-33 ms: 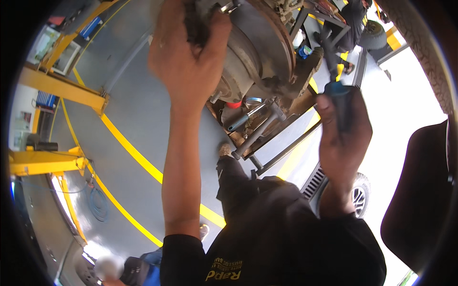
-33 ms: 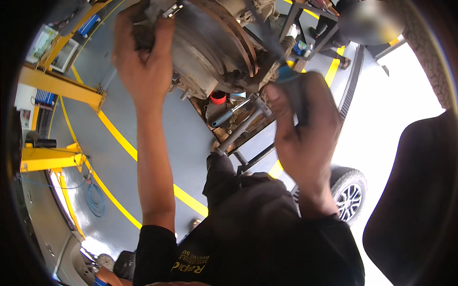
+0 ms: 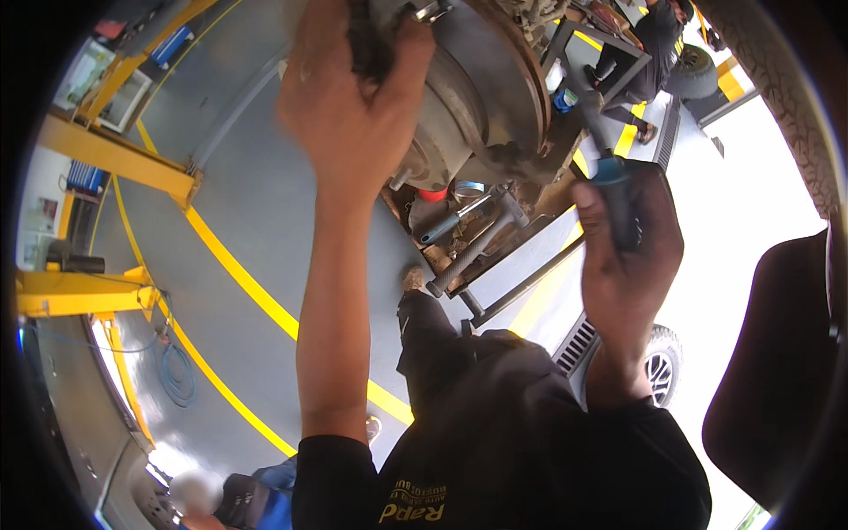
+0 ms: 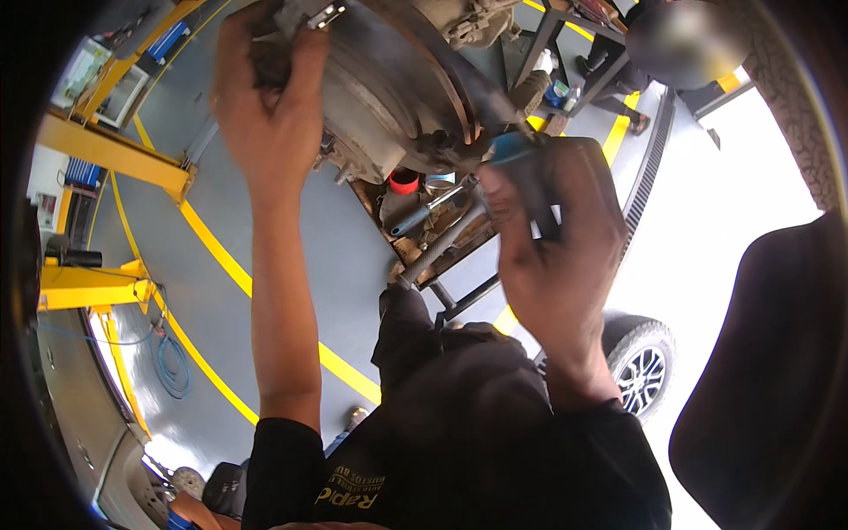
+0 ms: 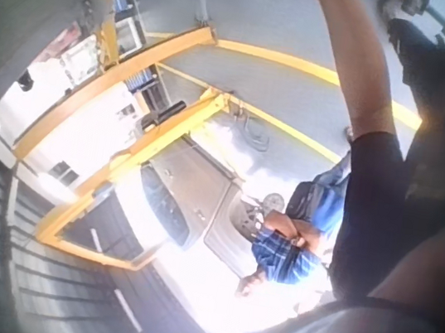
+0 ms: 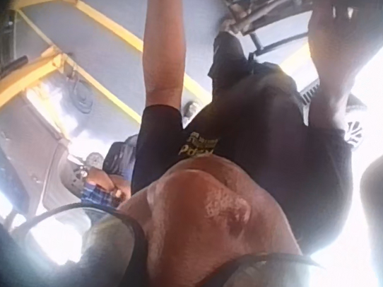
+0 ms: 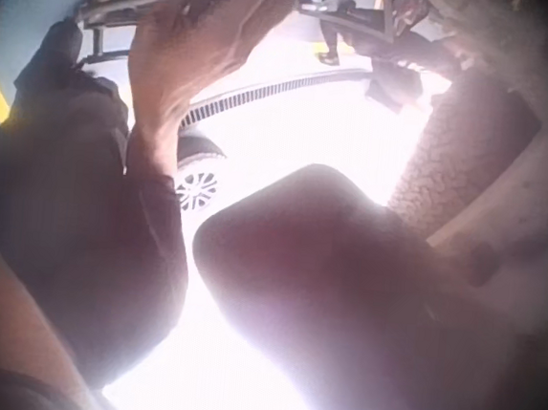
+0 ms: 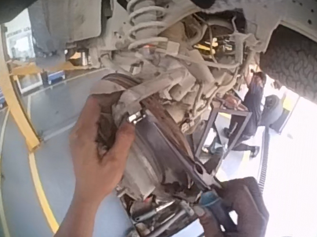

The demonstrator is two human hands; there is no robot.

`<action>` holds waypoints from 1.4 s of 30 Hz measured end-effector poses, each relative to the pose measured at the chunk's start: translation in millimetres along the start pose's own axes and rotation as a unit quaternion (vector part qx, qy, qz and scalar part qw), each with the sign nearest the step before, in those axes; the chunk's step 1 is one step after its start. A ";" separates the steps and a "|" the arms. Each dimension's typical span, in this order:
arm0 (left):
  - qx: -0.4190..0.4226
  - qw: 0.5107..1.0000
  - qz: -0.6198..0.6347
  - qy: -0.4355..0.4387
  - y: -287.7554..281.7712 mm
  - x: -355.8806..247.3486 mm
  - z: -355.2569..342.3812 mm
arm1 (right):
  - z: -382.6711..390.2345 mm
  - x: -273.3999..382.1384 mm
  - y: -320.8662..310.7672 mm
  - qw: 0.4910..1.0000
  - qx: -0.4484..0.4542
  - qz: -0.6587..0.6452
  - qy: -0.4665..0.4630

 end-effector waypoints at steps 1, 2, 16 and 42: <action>-0.004 1.000 -0.009 0.002 -1.7 3.3 -0.2 | -0.4 6.1 7.7 0.998 0.037 -0.043 0.038; 0.010 0.999 0.030 -0.027 -2.7 15.6 -1.0 | -2.0 11.9 17.1 0.991 0.077 -0.085 0.074; 0.017 0.999 -0.009 -0.045 -5.2 21.5 2.5 | 12.1 19.2 71.2 0.949 0.105 -0.293 0.050; 0.037 0.999 0.028 -0.026 -0.3 29.4 1.3 | 21.1 0.9 97.3 0.890 0.079 -0.432 0.123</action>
Point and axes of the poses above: each hand's wrist, its own z-axis away from the middle knuckle, its own y-axis out of the palm, x = y × z, the point moved 9 cm from there along -z, towards the middle knuckle, and after that the axes turned 9 degrees about -y, right-handed, at the moved point
